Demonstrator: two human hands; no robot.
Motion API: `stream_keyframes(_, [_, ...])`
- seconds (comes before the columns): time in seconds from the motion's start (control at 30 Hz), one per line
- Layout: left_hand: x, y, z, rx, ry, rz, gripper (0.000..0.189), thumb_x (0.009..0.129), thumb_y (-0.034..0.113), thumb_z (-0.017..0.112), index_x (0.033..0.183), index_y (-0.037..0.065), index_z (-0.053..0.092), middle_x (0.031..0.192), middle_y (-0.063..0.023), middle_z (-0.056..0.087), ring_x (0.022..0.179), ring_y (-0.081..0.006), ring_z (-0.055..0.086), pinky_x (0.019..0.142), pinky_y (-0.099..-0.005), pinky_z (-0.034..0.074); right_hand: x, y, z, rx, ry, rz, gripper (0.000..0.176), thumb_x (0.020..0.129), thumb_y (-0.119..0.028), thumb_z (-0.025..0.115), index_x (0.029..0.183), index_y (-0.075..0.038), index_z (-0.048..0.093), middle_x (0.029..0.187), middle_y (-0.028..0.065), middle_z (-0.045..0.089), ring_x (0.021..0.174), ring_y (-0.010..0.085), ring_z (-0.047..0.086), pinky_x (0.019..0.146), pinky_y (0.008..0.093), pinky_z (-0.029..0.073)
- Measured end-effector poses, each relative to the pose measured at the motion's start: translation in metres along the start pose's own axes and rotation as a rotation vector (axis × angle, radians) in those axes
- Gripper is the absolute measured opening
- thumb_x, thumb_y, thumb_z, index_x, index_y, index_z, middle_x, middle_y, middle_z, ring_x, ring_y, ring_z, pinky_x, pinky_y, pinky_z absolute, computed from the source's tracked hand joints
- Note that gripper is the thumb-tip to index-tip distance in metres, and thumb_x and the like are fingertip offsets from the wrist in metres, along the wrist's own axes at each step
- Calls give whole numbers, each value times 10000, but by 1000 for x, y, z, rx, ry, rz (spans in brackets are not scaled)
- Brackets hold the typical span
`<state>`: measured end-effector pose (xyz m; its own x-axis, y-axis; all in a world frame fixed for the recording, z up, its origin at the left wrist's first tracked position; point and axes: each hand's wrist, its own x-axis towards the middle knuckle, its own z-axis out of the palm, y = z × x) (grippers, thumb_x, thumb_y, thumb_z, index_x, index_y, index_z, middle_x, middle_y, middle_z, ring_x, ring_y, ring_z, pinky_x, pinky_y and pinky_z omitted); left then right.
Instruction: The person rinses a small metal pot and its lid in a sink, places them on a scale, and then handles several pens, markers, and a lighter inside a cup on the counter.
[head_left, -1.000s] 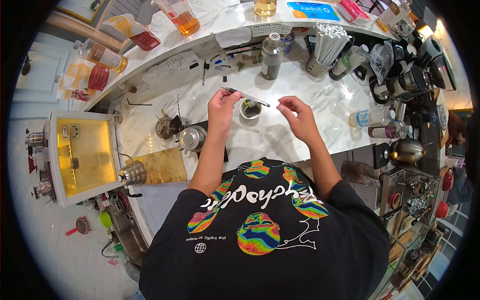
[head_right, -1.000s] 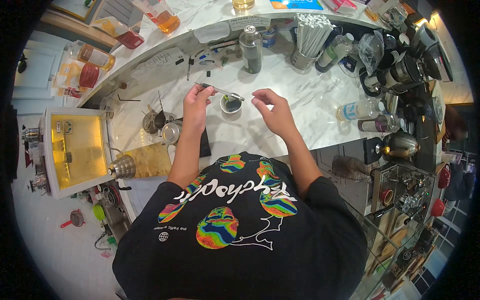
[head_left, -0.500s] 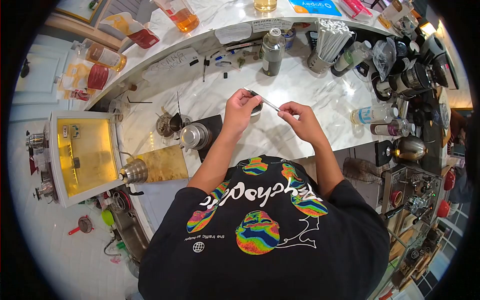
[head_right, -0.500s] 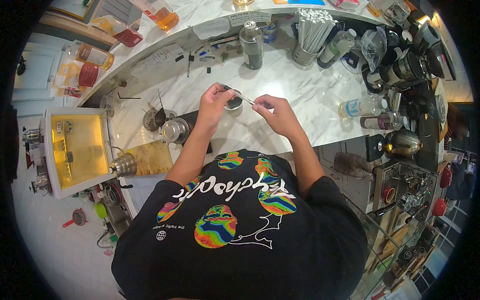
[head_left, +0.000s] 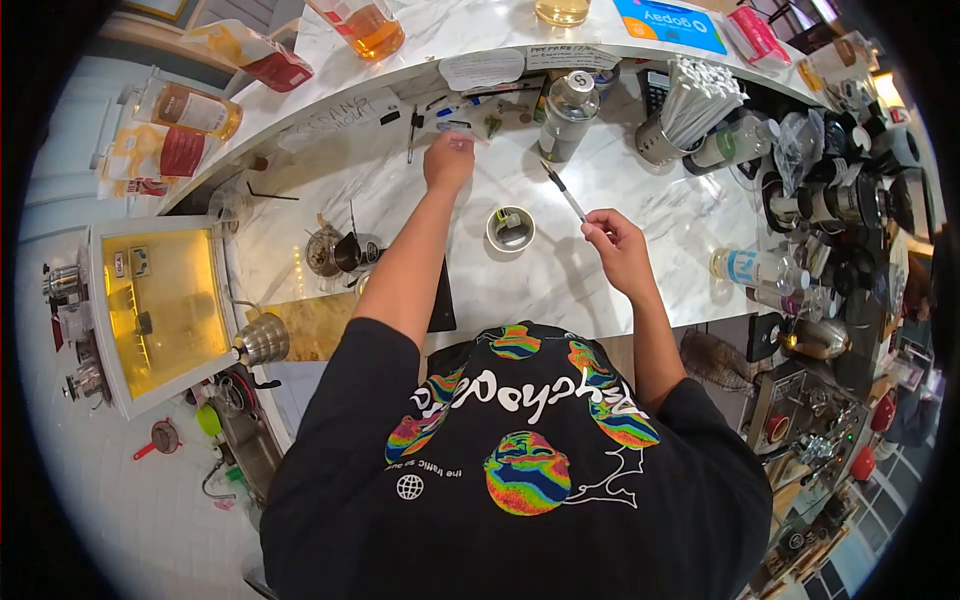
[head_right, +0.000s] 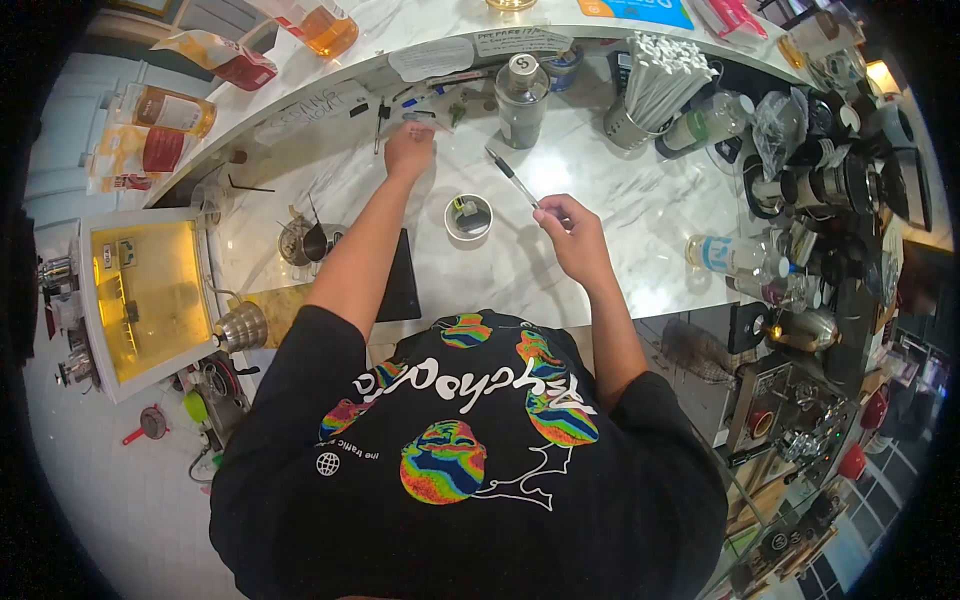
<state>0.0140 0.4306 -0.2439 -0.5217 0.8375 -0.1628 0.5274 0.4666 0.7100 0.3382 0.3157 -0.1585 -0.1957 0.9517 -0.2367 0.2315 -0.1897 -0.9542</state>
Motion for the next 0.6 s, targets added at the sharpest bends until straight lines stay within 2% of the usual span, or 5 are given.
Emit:
stream_keyframes(0.07, [11,-1,1,144,3,37,201,882,278,734,1038,151,749,1002,-129,764,966,-345,724,857,-455,568,7,3,0,-36,3,-4,228,979,-204,733,1108,-17,713,910,25,716,831,107,634,779,279,509])
stream_keyframes(0.13, [25,-6,1,258,171,101,174,872,239,712,1030,174,748,1046,-133,747,992,-361,714,860,-482,571,14,4,1,-59,-6,9,224,981,-196,730,1112,-15,713,924,34,727,839,111,646,786,282,514])
stream_keyframes(0.3, [49,-15,-5,394,193,203,216,864,202,710,1073,198,766,1109,-114,712,1024,-351,696,877,-493,563,30,11,5,-58,-27,33,213,987,-178,719,1118,-9,713,941,50,743,846,123,671,793,291,524])
stream_keyframes(0.37, [52,-23,-5,508,140,632,250,856,158,702,1089,209,777,1076,-108,710,1042,-320,680,903,-492,548,36,13,7,-46,-33,51,209,988,-172,715,1118,-8,715,936,52,744,851,128,680,791,295,528])
stream_keyframes(0.6, [53,-20,11,670,119,717,187,847,131,694,1014,169,770,1044,-73,726,1055,-276,677,884,-484,529,42,8,12,-63,-46,19,217,984,-178,720,1114,-5,715,917,58,744,855,131,685,781,291,529])
